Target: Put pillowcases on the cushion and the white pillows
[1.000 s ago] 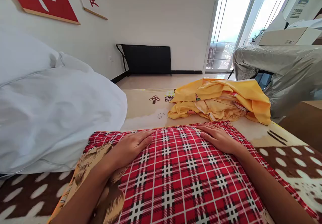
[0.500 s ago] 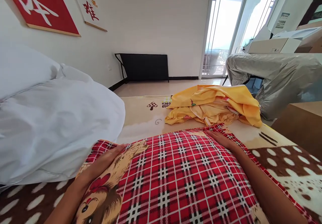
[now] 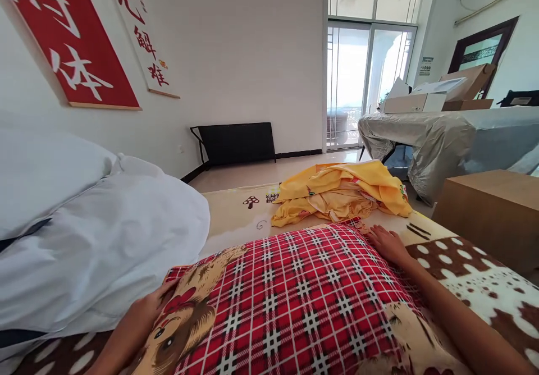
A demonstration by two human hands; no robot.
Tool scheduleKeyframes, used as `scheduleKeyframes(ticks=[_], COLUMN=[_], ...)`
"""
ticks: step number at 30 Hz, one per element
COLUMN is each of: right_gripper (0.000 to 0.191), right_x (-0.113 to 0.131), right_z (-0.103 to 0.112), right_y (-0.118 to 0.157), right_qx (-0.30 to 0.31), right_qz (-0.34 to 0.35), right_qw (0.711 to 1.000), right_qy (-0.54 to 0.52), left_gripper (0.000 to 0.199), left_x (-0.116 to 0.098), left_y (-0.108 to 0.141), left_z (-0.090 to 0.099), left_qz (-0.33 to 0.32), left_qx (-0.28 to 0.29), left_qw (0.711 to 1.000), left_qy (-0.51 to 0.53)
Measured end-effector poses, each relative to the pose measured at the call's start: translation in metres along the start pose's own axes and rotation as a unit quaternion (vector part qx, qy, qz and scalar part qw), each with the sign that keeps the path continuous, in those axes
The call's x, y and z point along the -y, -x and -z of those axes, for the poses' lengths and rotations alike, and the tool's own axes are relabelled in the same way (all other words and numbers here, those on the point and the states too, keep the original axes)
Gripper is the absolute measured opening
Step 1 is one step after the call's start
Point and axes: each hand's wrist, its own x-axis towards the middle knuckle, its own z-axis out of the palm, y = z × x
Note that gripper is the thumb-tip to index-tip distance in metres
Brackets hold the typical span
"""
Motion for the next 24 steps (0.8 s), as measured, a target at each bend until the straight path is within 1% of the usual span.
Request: scheduleKeyframes(ticks=[1, 2, 3, 4, 5, 6, 7, 8, 9, 10, 11, 12, 13, 15, 17, 19, 21, 24], right_gripper=[0.050, 0.052, 0.055, 0.057, 0.061, 0.063, 0.064, 0.064, 0.065, 0.064, 0.063, 0.062, 0.060, 0.058, 0.057, 0.057, 0.059, 0.061], right_x=[0.012, 0.029, 0.049, 0.073, 0.098, 0.123, 0.145, 0.164, 0.177, 0.186, 0.189, 0.187, 0.182, 0.165, 0.145, 0.124, 0.103, 0.071], right_z=[0.012, 0.024, 0.035, 0.045, 0.052, 0.056, 0.057, 0.055, 0.051, 0.045, 0.039, 0.032, 0.026, 0.017, 0.011, 0.006, 0.001, -0.009], right_y=[0.008, 0.018, 0.029, 0.043, 0.057, 0.071, 0.084, 0.096, 0.105, 0.112, 0.117, 0.120, 0.121, 0.122, 0.124, 0.129, 0.135, 0.143], right_qx=[-0.011, -0.024, -0.032, -0.038, -0.052, -0.048, -0.032, -0.013, -0.003, 0.002, 0.001, -0.006, -0.016, -0.039, -0.068, -0.100, -0.125, -0.142], right_qz=[0.006, 0.025, 0.053, 0.097, 0.168, 0.226, 0.280, 0.323, 0.346, 0.358, 0.360, 0.356, 0.349, 0.337, 0.326, 0.311, 0.293, 0.265], right_qw=[1.000, 0.999, 0.998, 0.994, 0.984, 0.972, 0.958, 0.944, 0.936, 0.931, 0.931, 0.933, 0.935, 0.940, 0.943, 0.945, 0.948, 0.954], right_qy=[0.000, -0.002, -0.007, -0.014, -0.030, -0.046, -0.059, -0.065, -0.067, -0.067, -0.064, -0.060, -0.055, -0.041, -0.020, 0.001, 0.014, 0.014], left_gripper=[0.037, 0.041, 0.045, 0.048, 0.052, 0.055, 0.058, 0.057, 0.056, 0.055, 0.054, 0.053, 0.053, 0.054, 0.058, 0.058, 0.057, 0.052], left_x=[-0.014, -0.033, -0.056, -0.081, -0.109, -0.135, -0.159, -0.179, -0.193, -0.200, -0.201, -0.196, -0.186, -0.155, -0.121, -0.093, -0.074, -0.058], left_y=[0.006, 0.013, 0.021, 0.029, 0.037, 0.045, 0.053, 0.060, 0.066, 0.070, 0.073, 0.076, 0.078, 0.083, 0.092, 0.104, 0.119, 0.141], left_z=[0.009, 0.016, 0.021, 0.024, 0.024, 0.022, 0.017, 0.012, 0.005, -0.001, -0.008, -0.013, -0.018, -0.024, -0.029, -0.032, -0.033, -0.036], left_qz=[0.015, 0.023, 0.008, -0.025, -0.072, -0.127, -0.177, -0.225, -0.261, -0.285, -0.300, -0.305, -0.303, -0.293, -0.279, -0.261, -0.226, -0.137], left_qx=[-0.013, -0.038, -0.047, -0.045, -0.044, -0.028, -0.011, 0.009, 0.022, 0.030, 0.036, 0.036, 0.034, 0.012, -0.034, -0.075, -0.098, -0.100], left_qw=[1.000, 0.999, 0.999, 0.998, 0.996, 0.991, 0.984, 0.974, 0.965, 0.957, 0.951, 0.948, 0.948, 0.950, 0.953, 0.957, 0.967, 0.985], left_qy=[0.005, 0.009, 0.022, 0.032, 0.036, 0.026, 0.014, -0.005, -0.028, -0.048, -0.067, -0.082, -0.093, -0.108, -0.113, -0.101, -0.067, 0.022])
